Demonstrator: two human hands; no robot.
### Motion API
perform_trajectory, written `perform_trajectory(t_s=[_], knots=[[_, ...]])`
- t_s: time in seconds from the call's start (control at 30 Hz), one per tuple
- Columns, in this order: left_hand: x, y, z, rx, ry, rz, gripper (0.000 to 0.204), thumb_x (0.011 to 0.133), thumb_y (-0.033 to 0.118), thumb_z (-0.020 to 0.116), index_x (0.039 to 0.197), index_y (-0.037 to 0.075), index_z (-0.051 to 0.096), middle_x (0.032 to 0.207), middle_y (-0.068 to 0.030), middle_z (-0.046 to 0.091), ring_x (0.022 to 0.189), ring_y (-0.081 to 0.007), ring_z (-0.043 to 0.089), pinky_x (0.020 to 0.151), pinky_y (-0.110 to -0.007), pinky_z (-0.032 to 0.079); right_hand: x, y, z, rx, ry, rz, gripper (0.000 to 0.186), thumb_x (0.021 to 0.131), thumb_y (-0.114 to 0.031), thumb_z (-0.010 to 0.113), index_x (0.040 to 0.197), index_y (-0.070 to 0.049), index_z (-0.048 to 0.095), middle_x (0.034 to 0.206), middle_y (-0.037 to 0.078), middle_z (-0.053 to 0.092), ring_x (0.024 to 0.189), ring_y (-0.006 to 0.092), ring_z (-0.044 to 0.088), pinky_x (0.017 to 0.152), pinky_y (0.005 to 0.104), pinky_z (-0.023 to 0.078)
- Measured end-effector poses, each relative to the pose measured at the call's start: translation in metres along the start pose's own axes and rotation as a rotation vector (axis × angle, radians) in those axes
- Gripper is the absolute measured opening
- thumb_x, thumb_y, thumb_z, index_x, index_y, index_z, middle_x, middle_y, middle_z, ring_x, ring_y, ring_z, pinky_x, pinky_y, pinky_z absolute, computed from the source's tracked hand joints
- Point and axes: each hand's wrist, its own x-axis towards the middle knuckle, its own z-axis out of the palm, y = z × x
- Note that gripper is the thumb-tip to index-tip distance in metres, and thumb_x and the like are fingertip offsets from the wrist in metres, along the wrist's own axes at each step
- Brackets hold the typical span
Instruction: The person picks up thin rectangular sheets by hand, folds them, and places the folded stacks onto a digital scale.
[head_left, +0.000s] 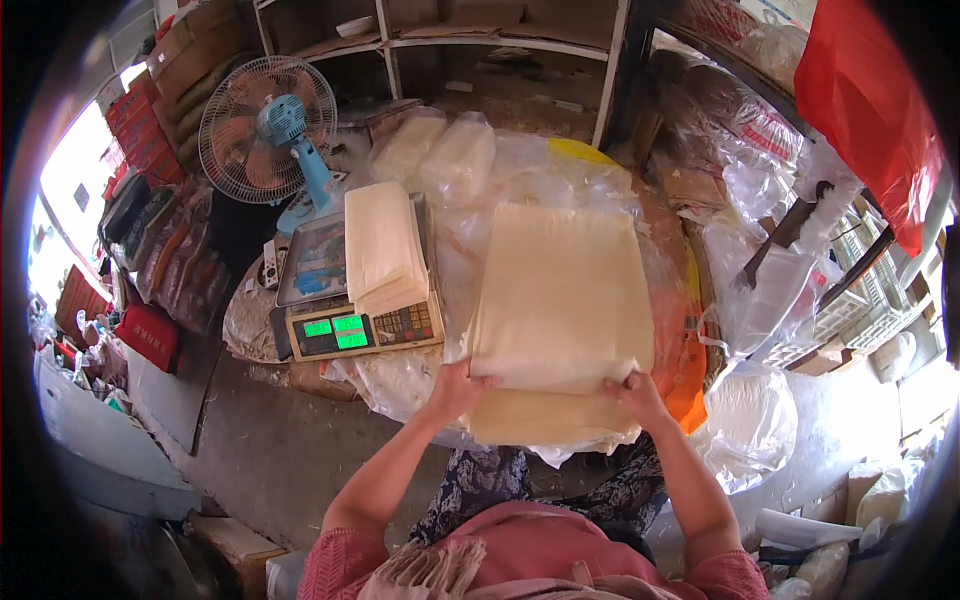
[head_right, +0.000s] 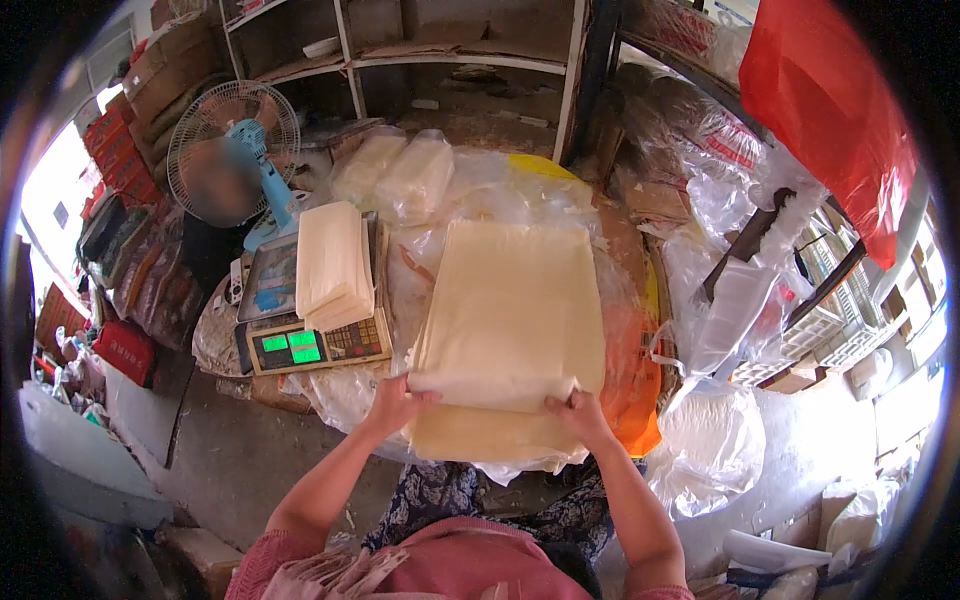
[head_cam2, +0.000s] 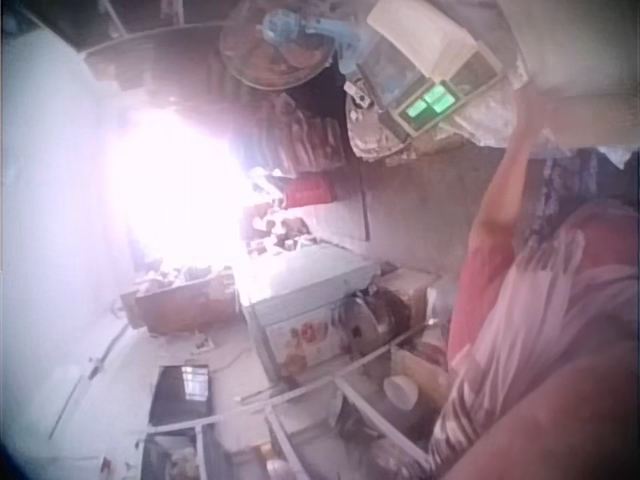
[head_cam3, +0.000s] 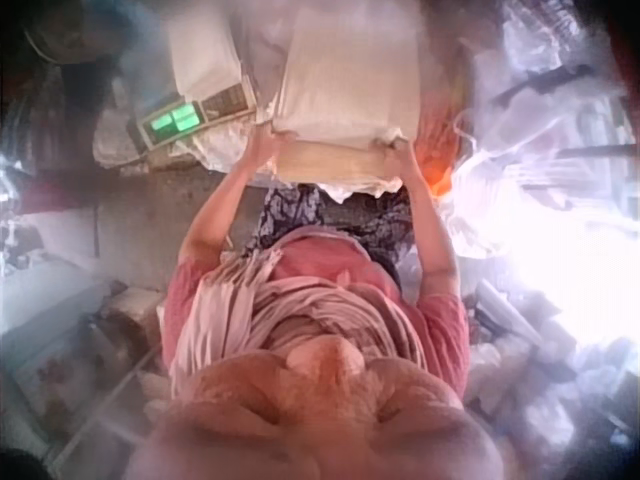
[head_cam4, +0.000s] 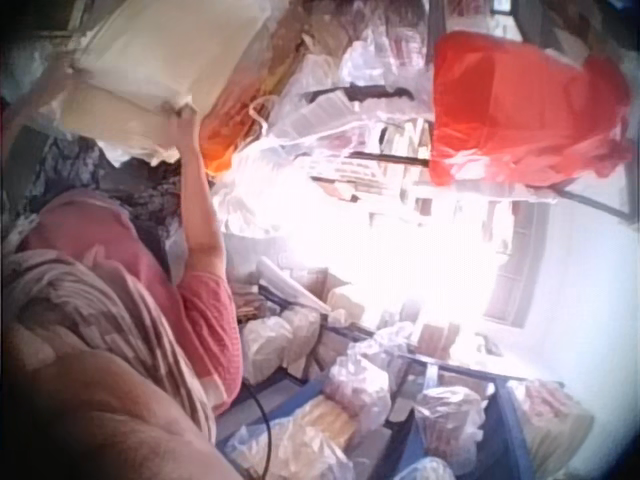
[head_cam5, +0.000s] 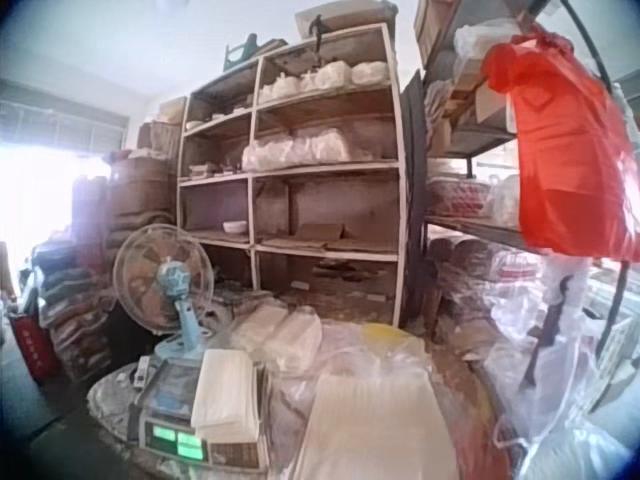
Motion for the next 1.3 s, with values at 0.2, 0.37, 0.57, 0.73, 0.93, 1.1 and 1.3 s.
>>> perform_trajectory(t_s=[0.2,0.37,0.57,0.73,0.93,1.1,1.3], knots=[[0.024,-0.001,0.045,0.697,0.485,0.332,0.067,0.074,0.033,0.073,0.130,0.006,0.048,0.135,-0.0177,0.043,0.124,-0.0353,0.042,0.102,-0.047,0.036,0.025,-0.027,0.011,-0.617,0.163,0.093,0.050,0.079,-0.023,0.068,0.123,-0.006,0.054,0.103,0.016,0.065,0.092,0.0321,0.063,0.081,0.0345,0.050],[0.034,-0.020,0.043,1.074,0.316,0.529,0.061,0.075,0.041,0.069,0.122,0.006,0.053,0.130,-0.0141,0.048,0.118,-0.0326,0.047,0.102,-0.050,0.034,0.023,-0.046,0.022,-0.889,0.281,-0.386,0.082,0.073,-0.033,0.072,0.142,-0.012,0.031,0.139,0.020,0.039,0.126,0.0366,0.040,0.101,0.0450,0.037],[0.034,-0.001,-0.007,0.710,0.056,0.212,0.048,0.075,0.031,0.072,0.110,0.004,0.054,0.105,-0.0115,0.064,0.101,-0.0256,0.060,0.083,-0.040,0.048,0.016,-0.027,-0.021,-1.124,-0.251,-0.530,0.084,0.069,-0.037,0.075,0.140,-0.014,0.037,0.148,0.015,0.028,0.138,0.0322,0.025,0.111,0.0516,0.022],[0.060,-0.012,0.012,0.188,0.435,0.035,0.049,0.077,0.037,0.068,0.112,0.005,0.056,0.115,-0.0157,0.058,0.101,-0.0284,0.057,0.083,-0.039,0.046,0.033,-0.019,-0.021,-0.487,0.031,-0.458,0.038,0.083,-0.027,0.067,0.112,-0.003,0.061,0.088,0.014,0.067,0.080,0.0268,0.065,0.075,0.0353,0.050],[0.105,-0.039,0.052,0.906,0.529,0.225,0.050,0.088,0.035,0.053,0.132,0.012,0.048,0.143,-0.0072,0.040,0.136,-0.0236,0.030,0.102,-0.054,0.029,0.080,-0.040,0.008,-1.078,0.345,-0.128,0.061,0.084,-0.037,0.063,0.134,-0.008,0.044,0.110,0.021,0.062,0.097,0.0349,0.061,0.080,0.0423,0.048],[0.120,-0.041,0.066,0.886,0.447,0.168,0.055,0.092,0.040,0.044,0.139,0.012,0.040,0.151,-0.0071,0.027,0.141,-0.0239,0.020,0.110,-0.057,0.013,0.083,-0.013,0.024,-1.253,0.206,-0.429,0.057,0.093,-0.034,0.048,0.143,-0.014,0.031,0.150,0.014,0.027,0.136,0.0382,0.024,0.110,0.0547,0.018],[0.084,-0.003,0.080,0.367,0.816,0.055,0.076,0.084,0.027,0.061,0.146,0.005,0.021,0.148,-0.0180,0.026,0.140,-0.0308,0.019,0.113,-0.049,0.014,0.051,-0.046,0.048,-1.334,0.221,-0.218,0.048,0.095,-0.036,0.042,0.137,-0.013,0.041,0.142,0.012,0.038,0.130,0.0350,0.034,0.107,0.0581,0.020]])
